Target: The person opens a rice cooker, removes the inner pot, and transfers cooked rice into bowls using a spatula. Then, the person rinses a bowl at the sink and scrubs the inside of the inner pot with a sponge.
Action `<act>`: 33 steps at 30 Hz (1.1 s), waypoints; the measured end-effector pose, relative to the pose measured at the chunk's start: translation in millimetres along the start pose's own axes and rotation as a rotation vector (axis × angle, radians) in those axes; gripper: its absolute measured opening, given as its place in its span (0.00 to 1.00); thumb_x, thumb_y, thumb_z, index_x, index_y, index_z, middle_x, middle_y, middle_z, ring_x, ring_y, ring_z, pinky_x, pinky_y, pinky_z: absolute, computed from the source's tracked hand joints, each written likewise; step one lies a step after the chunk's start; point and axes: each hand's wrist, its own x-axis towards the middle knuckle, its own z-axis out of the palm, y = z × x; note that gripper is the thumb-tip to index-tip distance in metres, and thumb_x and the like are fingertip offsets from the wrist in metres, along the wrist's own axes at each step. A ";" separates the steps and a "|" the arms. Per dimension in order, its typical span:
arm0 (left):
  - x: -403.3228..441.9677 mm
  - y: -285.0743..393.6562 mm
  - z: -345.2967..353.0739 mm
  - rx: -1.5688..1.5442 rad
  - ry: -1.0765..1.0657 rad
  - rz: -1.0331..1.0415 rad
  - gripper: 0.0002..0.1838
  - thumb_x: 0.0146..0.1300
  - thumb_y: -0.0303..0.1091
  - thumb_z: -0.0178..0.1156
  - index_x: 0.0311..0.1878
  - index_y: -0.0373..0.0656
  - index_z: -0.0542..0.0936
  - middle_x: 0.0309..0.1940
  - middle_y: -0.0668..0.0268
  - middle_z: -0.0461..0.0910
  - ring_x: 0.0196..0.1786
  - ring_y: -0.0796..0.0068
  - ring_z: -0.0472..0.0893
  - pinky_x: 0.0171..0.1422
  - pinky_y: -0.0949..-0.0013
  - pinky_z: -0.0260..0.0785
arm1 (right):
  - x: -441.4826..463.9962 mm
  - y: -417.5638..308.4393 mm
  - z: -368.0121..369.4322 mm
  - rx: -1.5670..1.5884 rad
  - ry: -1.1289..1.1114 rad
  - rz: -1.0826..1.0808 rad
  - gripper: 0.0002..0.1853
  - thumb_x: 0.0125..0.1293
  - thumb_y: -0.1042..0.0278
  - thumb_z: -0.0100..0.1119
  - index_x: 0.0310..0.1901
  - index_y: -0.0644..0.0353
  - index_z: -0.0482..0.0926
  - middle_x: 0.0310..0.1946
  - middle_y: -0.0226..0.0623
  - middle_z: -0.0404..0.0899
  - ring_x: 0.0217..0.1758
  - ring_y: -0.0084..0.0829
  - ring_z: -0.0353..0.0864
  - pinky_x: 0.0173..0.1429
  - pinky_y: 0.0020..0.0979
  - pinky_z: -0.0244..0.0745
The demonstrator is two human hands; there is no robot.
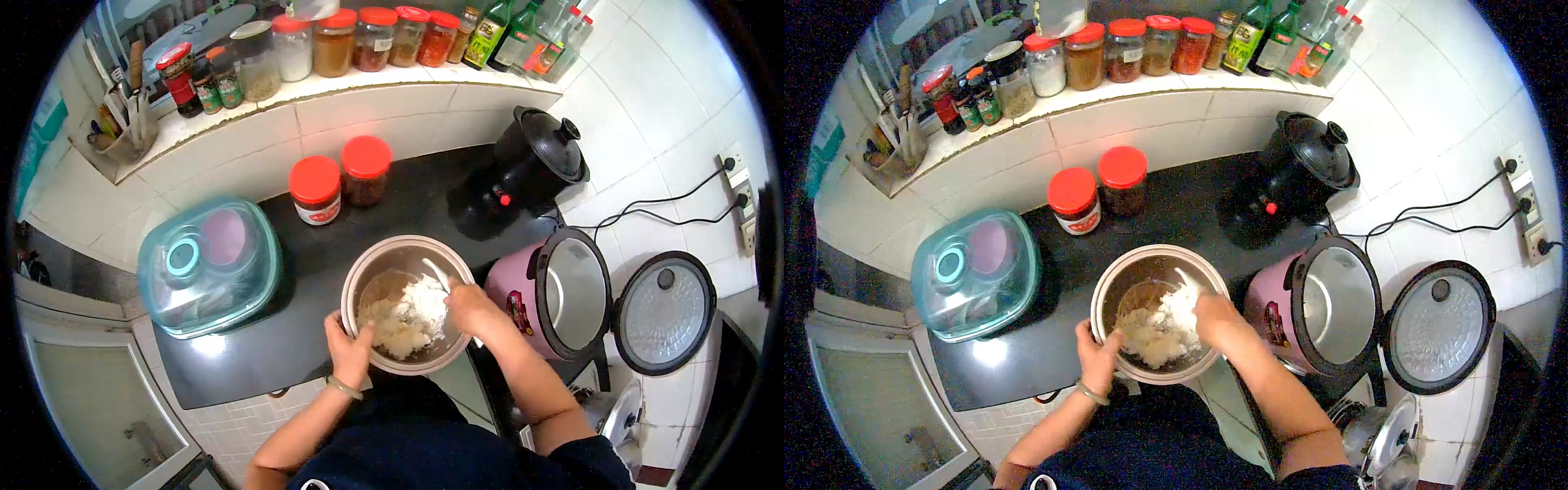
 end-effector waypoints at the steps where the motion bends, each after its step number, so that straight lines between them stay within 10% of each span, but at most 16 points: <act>1: 11.7 4.4 -4.3 0.241 0.025 0.072 0.29 0.47 0.27 0.62 0.53 0.30 0.63 0.44 0.52 0.68 0.47 0.60 0.72 0.57 0.66 0.63 | 2.1 3.5 -0.7 -0.123 0.056 -0.023 0.22 0.56 0.77 0.52 0.54 0.72 0.66 0.36 0.59 0.77 0.40 0.48 0.80 0.41 0.39 0.77; 5: 48.0 12.4 8.1 0.409 -0.034 0.406 0.30 0.47 0.24 0.59 0.57 0.33 0.64 0.50 0.51 0.72 0.52 0.57 0.73 0.57 0.65 0.64 | 25.5 -0.4 10.9 -0.383 0.032 -0.170 0.12 0.54 0.81 0.48 0.39 0.78 0.74 0.34 0.60 0.78 0.38 0.48 0.81 0.43 0.38 0.77; 7: 48.6 20.5 14.2 0.152 -0.211 0.099 0.26 0.47 0.20 0.56 0.54 0.36 0.71 0.45 0.55 0.78 0.49 0.62 0.77 0.55 0.69 0.66 | 46.7 -4.6 20.9 -0.305 -0.055 -0.083 0.11 0.54 0.82 0.46 0.37 0.78 0.75 0.31 0.60 0.78 0.33 0.46 0.82 0.39 0.38 0.78; 16: 38.5 15.8 19.1 0.097 -0.082 0.115 0.24 0.46 0.15 0.54 0.51 0.36 0.76 0.47 0.58 0.79 0.51 0.70 0.77 0.57 0.73 0.65 | 69.3 7.9 13.2 -0.171 -0.501 -0.081 0.13 0.57 0.76 0.42 0.36 0.79 0.73 0.20 0.51 0.77 0.18 0.38 0.79 0.24 0.38 0.76; 33: 47.1 25.2 20.1 0.317 -0.153 0.255 0.12 0.51 0.24 0.59 0.42 0.39 0.78 0.34 0.54 0.81 0.40 0.59 0.80 0.46 0.66 0.70 | 47.4 -14.1 17.6 -0.760 -0.194 -0.176 0.13 0.57 0.74 0.51 0.43 0.63 0.80 0.40 0.44 0.81 0.46 0.37 0.81 0.43 0.41 0.76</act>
